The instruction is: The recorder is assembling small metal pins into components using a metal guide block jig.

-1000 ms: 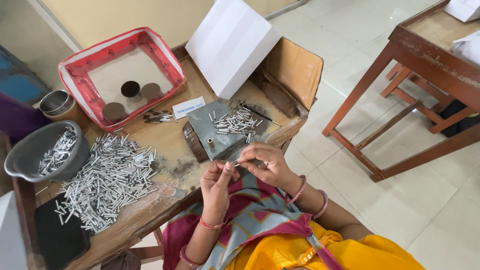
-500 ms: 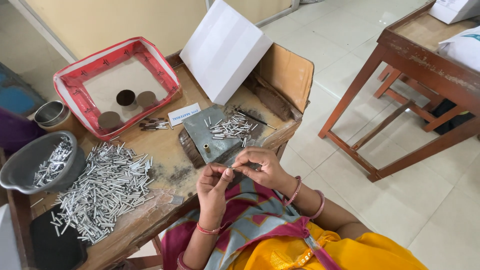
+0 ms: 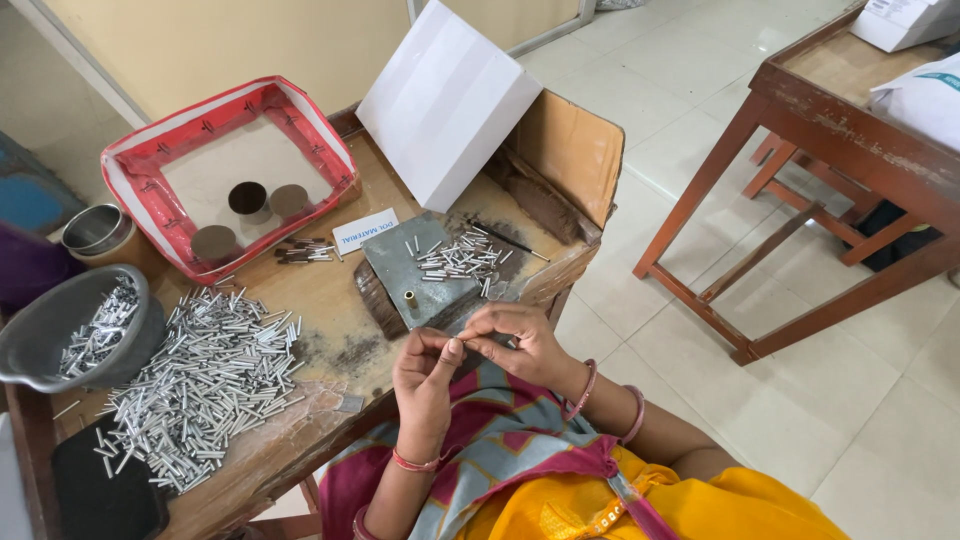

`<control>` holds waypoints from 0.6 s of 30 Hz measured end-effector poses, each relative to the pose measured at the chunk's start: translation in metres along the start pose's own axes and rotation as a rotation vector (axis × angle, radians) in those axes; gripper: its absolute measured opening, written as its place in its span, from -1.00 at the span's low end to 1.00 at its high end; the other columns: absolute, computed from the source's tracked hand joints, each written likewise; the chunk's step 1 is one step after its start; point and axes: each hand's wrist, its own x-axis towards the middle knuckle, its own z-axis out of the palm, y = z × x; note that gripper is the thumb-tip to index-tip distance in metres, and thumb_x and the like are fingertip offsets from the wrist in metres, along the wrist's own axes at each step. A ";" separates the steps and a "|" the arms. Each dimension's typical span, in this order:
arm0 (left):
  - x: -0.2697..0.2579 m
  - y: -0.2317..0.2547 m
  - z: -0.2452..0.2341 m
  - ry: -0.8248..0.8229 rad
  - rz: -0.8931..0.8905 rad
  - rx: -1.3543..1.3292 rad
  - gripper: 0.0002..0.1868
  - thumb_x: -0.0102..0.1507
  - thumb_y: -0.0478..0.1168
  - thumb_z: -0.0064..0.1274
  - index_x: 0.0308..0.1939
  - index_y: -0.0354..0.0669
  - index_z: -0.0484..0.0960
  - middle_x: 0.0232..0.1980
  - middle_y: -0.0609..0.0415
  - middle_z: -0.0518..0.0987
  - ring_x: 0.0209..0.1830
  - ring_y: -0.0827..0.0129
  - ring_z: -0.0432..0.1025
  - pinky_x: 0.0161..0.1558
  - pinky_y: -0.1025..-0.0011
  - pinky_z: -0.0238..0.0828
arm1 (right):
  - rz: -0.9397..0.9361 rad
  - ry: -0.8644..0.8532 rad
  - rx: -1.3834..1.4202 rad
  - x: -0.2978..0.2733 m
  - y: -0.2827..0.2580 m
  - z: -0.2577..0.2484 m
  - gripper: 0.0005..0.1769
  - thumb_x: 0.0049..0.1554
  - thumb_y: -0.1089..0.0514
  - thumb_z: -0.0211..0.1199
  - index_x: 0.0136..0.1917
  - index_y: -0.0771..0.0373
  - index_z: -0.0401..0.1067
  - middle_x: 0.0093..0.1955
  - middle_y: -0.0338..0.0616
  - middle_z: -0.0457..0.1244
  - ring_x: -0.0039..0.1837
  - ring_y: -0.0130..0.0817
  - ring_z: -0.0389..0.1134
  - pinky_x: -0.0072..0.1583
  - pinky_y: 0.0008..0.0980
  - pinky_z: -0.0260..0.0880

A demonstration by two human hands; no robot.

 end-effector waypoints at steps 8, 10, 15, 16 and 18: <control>0.001 -0.005 0.001 0.085 -0.228 -0.303 -0.90 0.37 -0.32 0.10 -0.24 -0.22 0.53 -0.34 0.12 0.55 -0.39 0.51 0.38 -0.30 0.54 0.28 | -0.048 0.069 -0.058 0.003 -0.009 0.007 -0.84 0.14 0.37 0.36 0.02 0.27 0.56 -0.01 -0.13 0.39 0.03 -0.29 0.45 0.08 -0.38 0.47; 0.005 -0.003 0.006 0.103 -0.282 -0.425 -0.89 0.35 -0.30 0.08 -0.27 -0.20 0.52 -0.34 0.15 0.56 -0.38 0.49 0.42 -0.27 0.50 0.37 | -0.073 0.071 -0.061 0.004 -0.014 0.011 -0.82 0.14 0.38 0.34 0.04 0.28 0.54 0.01 -0.11 0.38 0.05 -0.25 0.44 0.10 -0.35 0.47; 0.003 -0.007 0.000 0.106 -0.382 -0.267 -0.86 0.37 -0.31 0.09 -0.28 -0.18 0.49 -0.37 0.15 0.55 -0.47 0.52 0.39 -0.43 0.53 0.27 | -0.193 0.087 -0.218 0.002 -0.011 0.016 -0.74 0.15 0.40 0.17 0.13 0.33 0.43 0.10 0.00 0.35 0.12 -0.02 0.42 0.18 -0.20 0.42; 0.009 0.004 -0.004 0.123 -0.375 -0.263 -0.86 0.37 -0.31 0.09 -0.28 -0.18 0.49 -0.37 0.15 0.55 -0.47 0.52 0.39 -0.43 0.53 0.27 | -0.197 0.077 -0.203 0.007 -0.007 0.013 -0.74 0.15 0.40 0.17 0.13 0.33 0.43 0.10 0.00 0.35 0.12 -0.02 0.42 0.18 -0.20 0.42; 0.024 0.022 -0.008 -0.071 -0.006 0.351 -0.89 0.40 -0.31 0.12 -0.21 -0.26 0.55 -0.33 0.13 0.56 -0.36 0.50 0.40 -0.30 0.50 0.33 | -0.143 0.036 -0.275 0.018 0.001 0.006 -0.87 0.20 0.37 0.24 0.04 0.30 0.42 0.09 -0.03 0.36 0.07 -0.06 0.39 0.11 -0.21 0.40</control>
